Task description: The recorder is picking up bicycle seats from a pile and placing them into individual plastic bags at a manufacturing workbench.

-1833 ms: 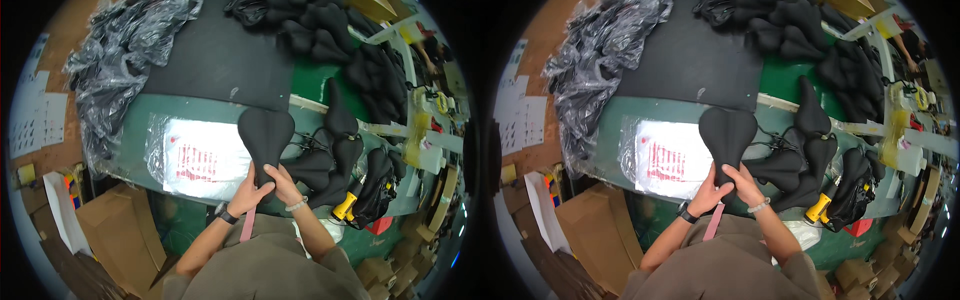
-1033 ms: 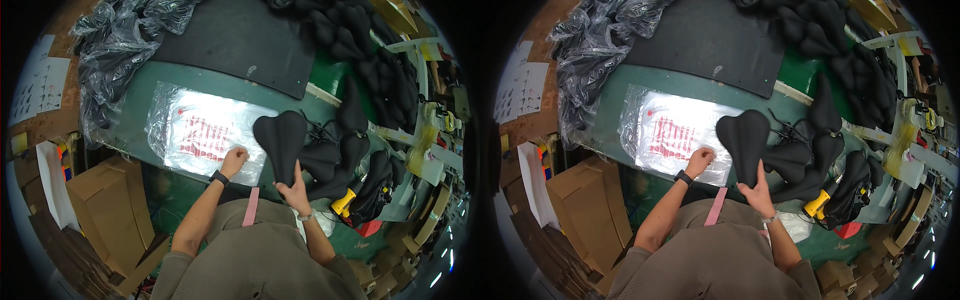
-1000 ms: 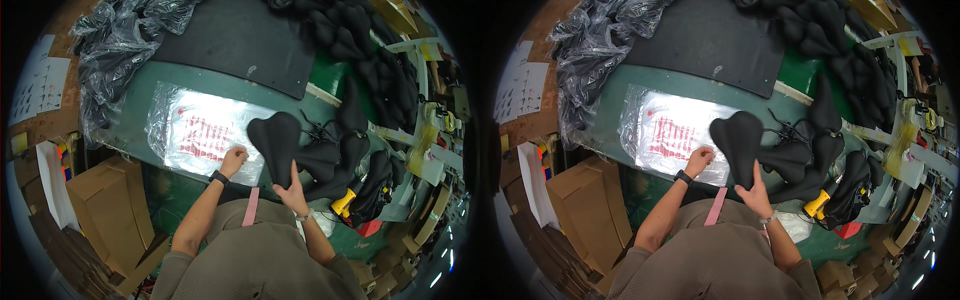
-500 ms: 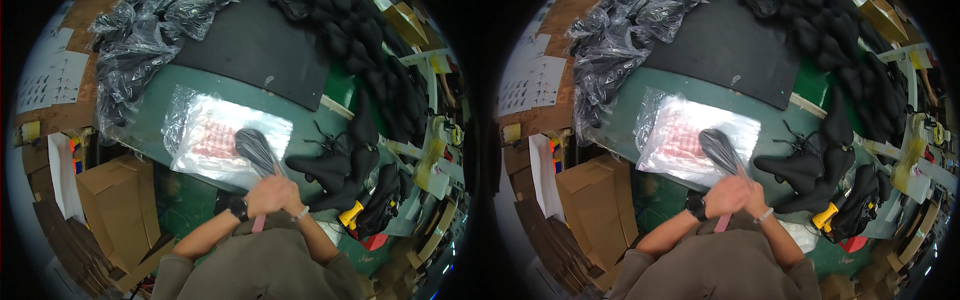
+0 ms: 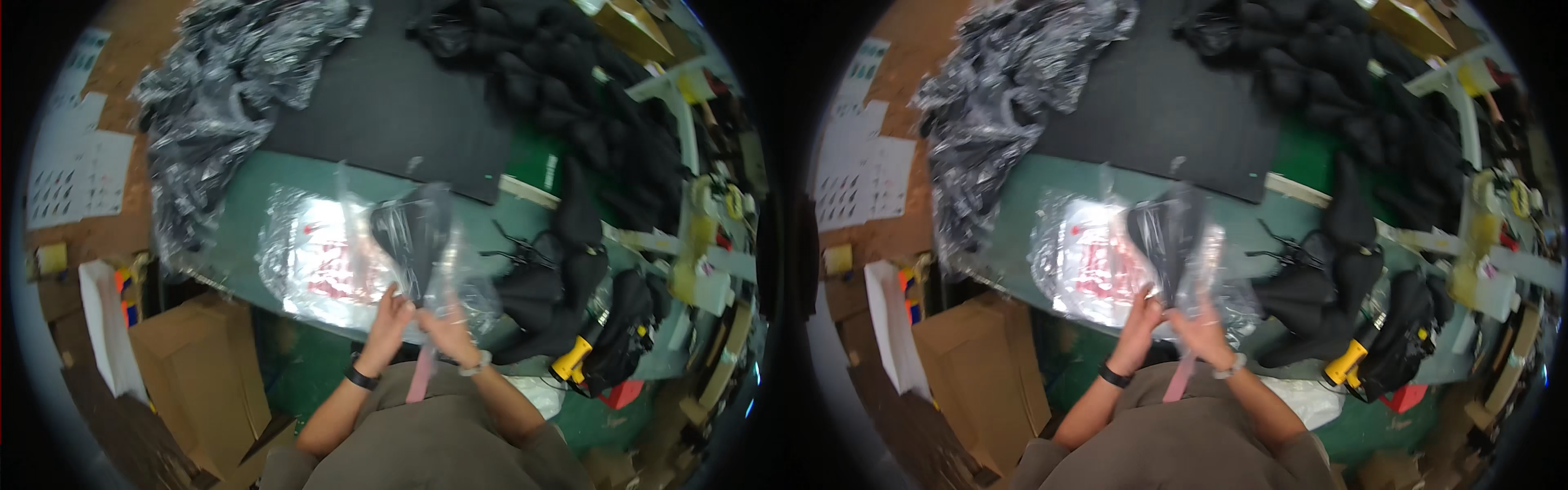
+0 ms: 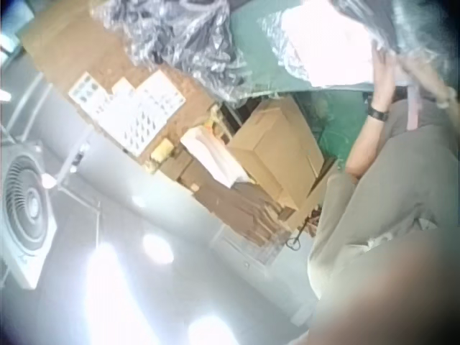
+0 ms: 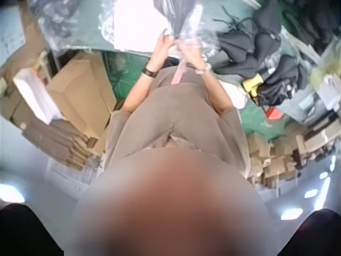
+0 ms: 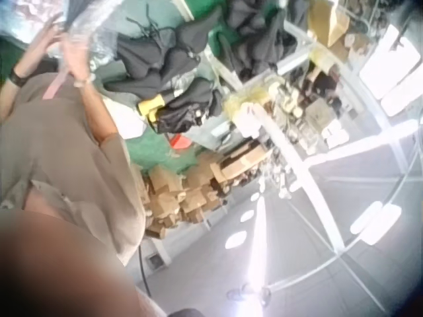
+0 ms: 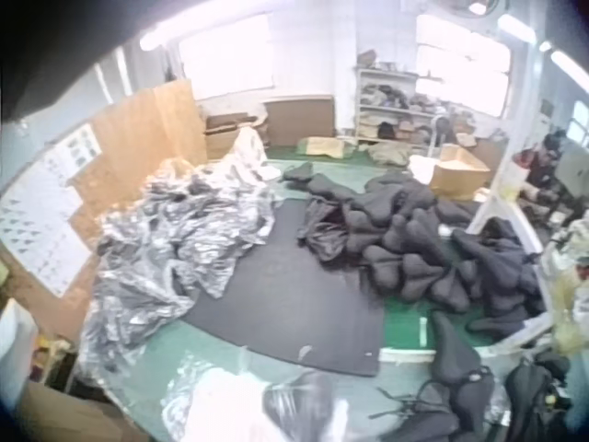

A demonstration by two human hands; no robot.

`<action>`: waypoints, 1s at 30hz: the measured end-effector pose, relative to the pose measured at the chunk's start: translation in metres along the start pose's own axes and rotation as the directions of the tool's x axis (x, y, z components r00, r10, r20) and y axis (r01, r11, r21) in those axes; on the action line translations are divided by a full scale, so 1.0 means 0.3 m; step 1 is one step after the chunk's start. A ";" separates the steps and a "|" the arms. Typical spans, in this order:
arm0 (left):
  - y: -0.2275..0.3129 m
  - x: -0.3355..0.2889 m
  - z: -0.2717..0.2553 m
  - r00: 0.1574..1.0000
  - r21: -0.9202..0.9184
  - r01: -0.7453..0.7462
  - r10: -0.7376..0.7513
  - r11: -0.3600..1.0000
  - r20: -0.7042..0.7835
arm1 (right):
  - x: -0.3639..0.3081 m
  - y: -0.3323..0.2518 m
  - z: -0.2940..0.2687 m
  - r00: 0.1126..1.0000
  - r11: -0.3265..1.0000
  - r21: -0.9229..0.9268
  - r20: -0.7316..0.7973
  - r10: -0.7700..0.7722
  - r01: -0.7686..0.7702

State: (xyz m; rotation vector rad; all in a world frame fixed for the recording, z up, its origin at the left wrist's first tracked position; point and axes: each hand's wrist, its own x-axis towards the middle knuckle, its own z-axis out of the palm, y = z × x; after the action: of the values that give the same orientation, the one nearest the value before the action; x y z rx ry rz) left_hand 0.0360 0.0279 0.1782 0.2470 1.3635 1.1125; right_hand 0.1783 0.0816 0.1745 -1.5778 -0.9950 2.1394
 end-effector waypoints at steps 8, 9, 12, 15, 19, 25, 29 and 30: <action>0.324 0.271 -0.224 0.969 -0.210 0.015 -0.066 0.978 -0.237 | 0.117 -0.373 -0.265 0.942 0.807 -0.512 0.297 -0.156 0.295; 0.393 0.318 -0.284 0.961 -0.218 -0.073 0.010 0.973 -0.276 | 0.153 -0.434 -0.348 0.953 0.809 -0.523 0.021 -0.303 0.269; 0.663 0.450 -0.349 0.898 -0.384 -0.406 0.283 0.829 -0.337 | 0.401 -0.421 -0.823 0.686 0.593 -0.801 -0.387 -0.616 0.081; 0.701 0.512 -0.497 0.600 -0.140 -0.716 0.501 0.683 -0.624 | 0.594 -0.388 -1.152 0.601 0.457 -0.851 -0.513 -0.613 -0.260; 0.353 0.374 -0.377 0.788 0.772 -0.313 0.605 0.553 -0.113 | 0.709 -0.396 -1.160 0.609 0.419 -0.764 -0.645 -0.462 -0.490; -0.179 0.298 -0.200 0.866 0.942 -0.321 0.434 0.101 0.249 | 0.721 -0.394 -1.061 0.662 0.122 -0.891 -0.412 -0.626 -0.438; -0.255 0.290 -0.100 0.924 0.944 -0.292 0.300 0.151 0.237 | 0.558 -0.473 -0.688 0.616 -0.203 -0.963 0.270 -0.740 0.177; -0.271 0.305 -0.084 0.915 0.942 -0.317 0.298 0.109 0.273 | 0.535 -0.477 -0.607 0.584 -0.250 -0.911 0.404 -0.704 0.328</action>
State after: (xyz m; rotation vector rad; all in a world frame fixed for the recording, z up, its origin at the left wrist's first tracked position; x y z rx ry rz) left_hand 0.0372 0.0435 0.0544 1.6069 1.9190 0.2994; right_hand 0.2680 0.3449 0.1292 -1.1329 -2.7089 0.2109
